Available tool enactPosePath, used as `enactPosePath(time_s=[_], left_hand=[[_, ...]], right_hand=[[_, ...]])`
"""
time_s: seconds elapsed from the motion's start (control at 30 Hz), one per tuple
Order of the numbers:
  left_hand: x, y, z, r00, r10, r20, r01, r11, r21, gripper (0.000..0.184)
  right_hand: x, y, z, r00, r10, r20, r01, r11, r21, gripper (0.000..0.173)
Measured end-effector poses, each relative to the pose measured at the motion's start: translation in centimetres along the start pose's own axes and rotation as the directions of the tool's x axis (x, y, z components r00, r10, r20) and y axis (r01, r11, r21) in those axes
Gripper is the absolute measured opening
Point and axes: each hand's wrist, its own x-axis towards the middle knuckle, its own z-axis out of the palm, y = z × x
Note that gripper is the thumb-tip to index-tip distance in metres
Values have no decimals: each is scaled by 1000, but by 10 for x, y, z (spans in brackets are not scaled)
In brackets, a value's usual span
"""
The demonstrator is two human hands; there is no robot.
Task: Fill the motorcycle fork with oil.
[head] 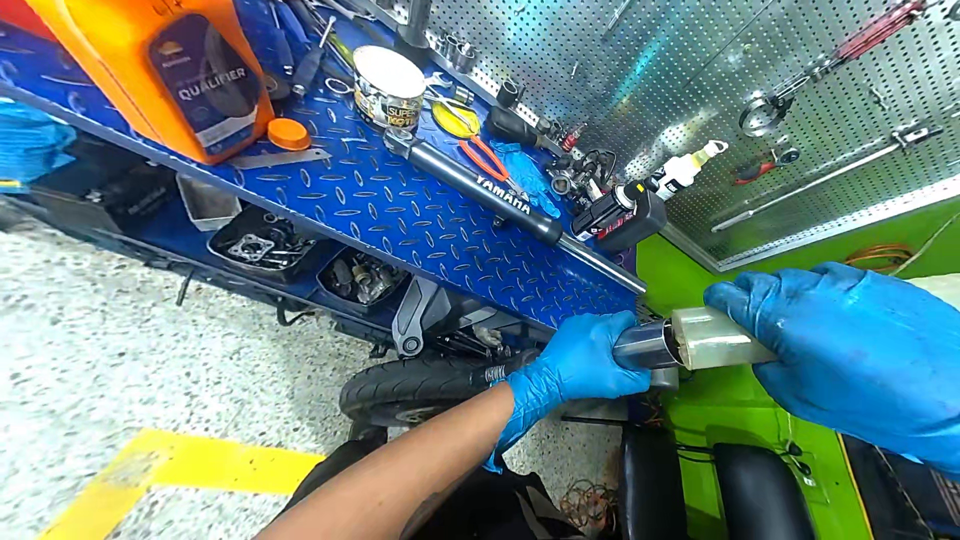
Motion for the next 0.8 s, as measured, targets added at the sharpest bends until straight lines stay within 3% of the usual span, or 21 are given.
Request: enactPosePath(time_s=[0.5,0.8], left_hand=[[-8,-3,0,995,67,-72,-66,998,11,30],[-9,1,1,999,29,-44,-30,1000,-4,33]], right_hand=[[0,-8,-3,1000,21,-8,-21,1000,15,50],[-6,-8,0,1000,24,-3,-24,999,34,51]])
